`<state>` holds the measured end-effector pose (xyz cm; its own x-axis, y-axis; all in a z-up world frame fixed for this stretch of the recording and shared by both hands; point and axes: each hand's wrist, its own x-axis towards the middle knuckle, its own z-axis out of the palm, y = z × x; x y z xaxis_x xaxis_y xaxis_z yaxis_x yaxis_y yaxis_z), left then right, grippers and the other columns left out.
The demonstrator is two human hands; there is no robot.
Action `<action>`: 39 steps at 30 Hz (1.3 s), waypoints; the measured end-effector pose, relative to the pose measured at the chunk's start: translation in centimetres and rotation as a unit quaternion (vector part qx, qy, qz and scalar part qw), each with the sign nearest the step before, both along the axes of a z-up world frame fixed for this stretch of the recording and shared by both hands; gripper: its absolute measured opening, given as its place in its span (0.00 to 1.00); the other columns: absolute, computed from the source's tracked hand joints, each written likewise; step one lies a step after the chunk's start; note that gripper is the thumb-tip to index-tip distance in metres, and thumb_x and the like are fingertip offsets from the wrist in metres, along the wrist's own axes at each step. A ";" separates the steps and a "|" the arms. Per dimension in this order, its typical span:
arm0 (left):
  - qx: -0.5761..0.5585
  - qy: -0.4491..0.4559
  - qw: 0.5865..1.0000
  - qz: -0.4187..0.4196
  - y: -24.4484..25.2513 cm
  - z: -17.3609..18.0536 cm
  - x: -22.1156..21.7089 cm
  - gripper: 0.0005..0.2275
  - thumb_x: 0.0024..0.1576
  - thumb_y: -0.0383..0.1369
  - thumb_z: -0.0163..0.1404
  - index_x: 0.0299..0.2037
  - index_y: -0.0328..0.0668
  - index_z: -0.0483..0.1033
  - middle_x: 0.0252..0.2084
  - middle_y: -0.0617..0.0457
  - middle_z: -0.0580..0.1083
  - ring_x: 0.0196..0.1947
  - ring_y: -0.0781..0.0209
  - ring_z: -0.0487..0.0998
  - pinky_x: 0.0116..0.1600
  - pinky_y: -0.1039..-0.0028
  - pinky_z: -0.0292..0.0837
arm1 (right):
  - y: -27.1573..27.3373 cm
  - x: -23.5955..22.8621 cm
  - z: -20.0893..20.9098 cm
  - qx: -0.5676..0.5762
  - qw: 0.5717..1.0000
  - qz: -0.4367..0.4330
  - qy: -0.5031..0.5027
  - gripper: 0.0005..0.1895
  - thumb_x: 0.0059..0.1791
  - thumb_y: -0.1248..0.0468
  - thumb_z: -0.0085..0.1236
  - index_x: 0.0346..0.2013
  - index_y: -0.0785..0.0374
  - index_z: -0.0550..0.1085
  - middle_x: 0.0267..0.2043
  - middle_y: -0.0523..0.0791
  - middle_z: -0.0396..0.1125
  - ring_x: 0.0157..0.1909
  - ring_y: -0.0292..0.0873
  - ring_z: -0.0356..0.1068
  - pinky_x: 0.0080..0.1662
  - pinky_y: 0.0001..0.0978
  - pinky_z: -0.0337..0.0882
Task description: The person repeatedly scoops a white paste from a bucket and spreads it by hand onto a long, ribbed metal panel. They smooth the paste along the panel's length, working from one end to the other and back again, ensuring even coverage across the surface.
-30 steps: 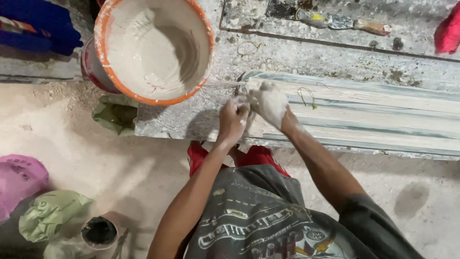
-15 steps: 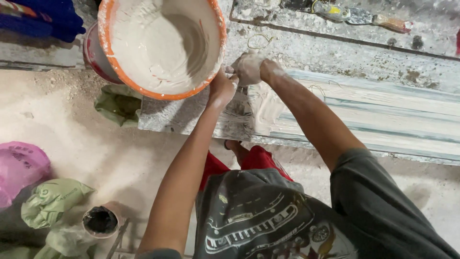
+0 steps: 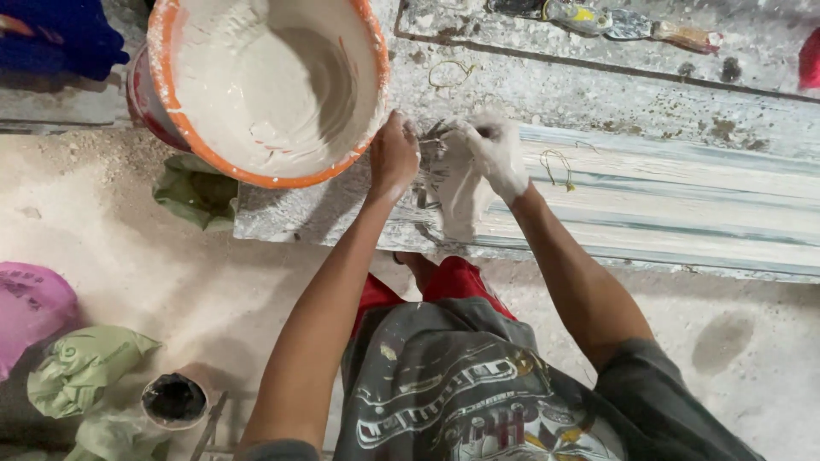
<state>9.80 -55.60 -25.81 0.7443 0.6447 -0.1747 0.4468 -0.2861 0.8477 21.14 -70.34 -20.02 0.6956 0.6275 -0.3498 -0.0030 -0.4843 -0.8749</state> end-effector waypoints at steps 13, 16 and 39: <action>0.026 0.220 0.965 -0.138 -1.4 2.7 2.9 0.31 0.50 0.55 0.62 0.47 0.29 0.74 0.52 0.35 0.72 0.59 0.39 0.66 0.62 0.49 0.59 | -6.6 0.3 -6.7 -0.236 0.927 -0.041 -0.287 0.11 0.50 0.53 0.66 0.33 0.57 0.82 0.32 0.45 0.75 0.37 0.46 0.66 0.43 0.44 0.64; 0.019 0.245 0.963 -0.112 -2.2 0.9 3.6 0.38 0.46 0.57 0.65 0.51 0.27 0.70 0.54 0.34 0.71 0.60 0.41 0.66 0.66 0.52 0.57 | -7.1 0.5 -6.6 -0.231 0.919 -0.050 -0.317 0.12 0.47 0.53 0.68 0.32 0.58 0.81 0.33 0.46 0.74 0.40 0.48 0.67 0.46 0.44 0.62; 0.001 0.253 0.965 -0.070 -3.8 2.4 4.4 0.30 0.50 0.47 0.65 0.52 0.30 0.70 0.53 0.35 0.72 0.59 0.41 0.69 0.62 0.52 0.63 | -6.3 -4.1 -1.2 -0.121 0.844 0.136 -0.504 0.23 0.48 0.67 0.59 0.58 0.69 0.69 0.55 0.56 0.71 0.56 0.53 0.67 0.53 0.48 0.66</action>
<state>14.21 -59.39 -23.37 0.6446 0.5443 -0.5368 0.7595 -0.3760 0.5308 17.02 -76.66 -21.18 0.5577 0.8071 0.1939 0.8245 -0.5117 -0.2413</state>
